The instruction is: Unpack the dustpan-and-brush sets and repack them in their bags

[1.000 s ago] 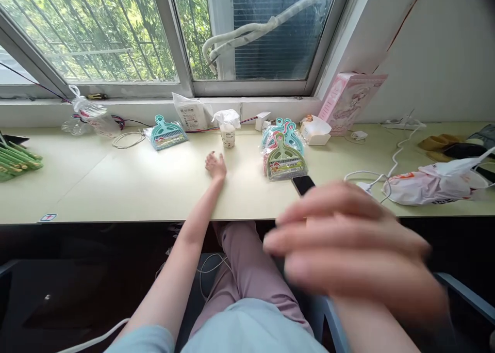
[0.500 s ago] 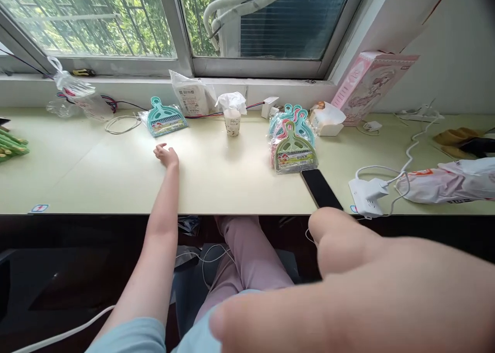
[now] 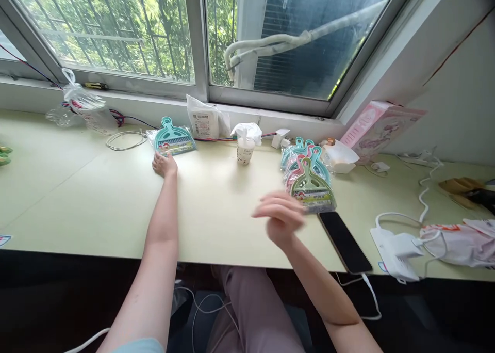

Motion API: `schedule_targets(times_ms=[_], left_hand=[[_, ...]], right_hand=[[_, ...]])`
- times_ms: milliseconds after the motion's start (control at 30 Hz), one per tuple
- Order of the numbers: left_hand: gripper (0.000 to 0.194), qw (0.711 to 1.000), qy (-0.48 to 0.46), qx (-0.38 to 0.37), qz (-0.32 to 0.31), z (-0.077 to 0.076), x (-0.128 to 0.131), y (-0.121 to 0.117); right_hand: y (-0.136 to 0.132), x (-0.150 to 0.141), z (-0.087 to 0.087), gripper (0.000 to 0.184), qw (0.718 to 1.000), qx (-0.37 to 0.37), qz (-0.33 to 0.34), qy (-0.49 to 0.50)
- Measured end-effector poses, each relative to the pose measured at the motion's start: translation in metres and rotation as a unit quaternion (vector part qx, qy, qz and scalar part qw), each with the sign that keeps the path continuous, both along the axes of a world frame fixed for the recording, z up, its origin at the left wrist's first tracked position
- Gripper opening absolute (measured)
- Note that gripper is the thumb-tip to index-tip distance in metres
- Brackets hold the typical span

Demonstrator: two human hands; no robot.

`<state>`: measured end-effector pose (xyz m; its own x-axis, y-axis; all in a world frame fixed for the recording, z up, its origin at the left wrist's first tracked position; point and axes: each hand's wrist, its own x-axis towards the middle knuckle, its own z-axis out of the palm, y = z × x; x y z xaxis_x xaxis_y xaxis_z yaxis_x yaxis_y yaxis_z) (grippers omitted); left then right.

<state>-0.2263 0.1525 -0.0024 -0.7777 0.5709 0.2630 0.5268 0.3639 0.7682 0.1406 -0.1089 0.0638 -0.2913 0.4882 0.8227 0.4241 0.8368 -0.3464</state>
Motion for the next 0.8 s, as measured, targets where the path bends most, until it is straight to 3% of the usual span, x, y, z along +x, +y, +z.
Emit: schedule_targets(times_ms=[133, 200, 300, 567, 800], left_hand=[[0.041, 0.997, -0.016, -0.006, 0.078, 0.002, -0.013, 0.013], [0.036, 0.995, -0.021, -0.01, 0.099, 0.0, -0.018, 0.015], [0.029, 0.995, -0.015, -0.013, 0.097, -0.002, -0.022, 0.013], [0.013, 0.996, -0.066, 0.034, 0.051, 0.007, -0.012, -0.005], [0.032, 0.981, -0.179, 0.062, -0.044, 0.017, 0.0, -0.037]], right_hand=[[0.057, -0.067, -0.041, 0.041, 0.982, -0.172, 0.044, -0.063], [0.074, -0.076, -0.062, 0.037, 0.963, -0.218, 0.07, -0.145], [0.08, -0.072, -0.078, 0.04, 0.957, -0.234, 0.051, -0.163], [0.08, -0.07, -0.069, 0.044, 0.951, -0.272, 0.015, -0.145], [0.083, -0.065, -0.062, 0.044, 0.944, -0.32, -0.001, -0.083]])
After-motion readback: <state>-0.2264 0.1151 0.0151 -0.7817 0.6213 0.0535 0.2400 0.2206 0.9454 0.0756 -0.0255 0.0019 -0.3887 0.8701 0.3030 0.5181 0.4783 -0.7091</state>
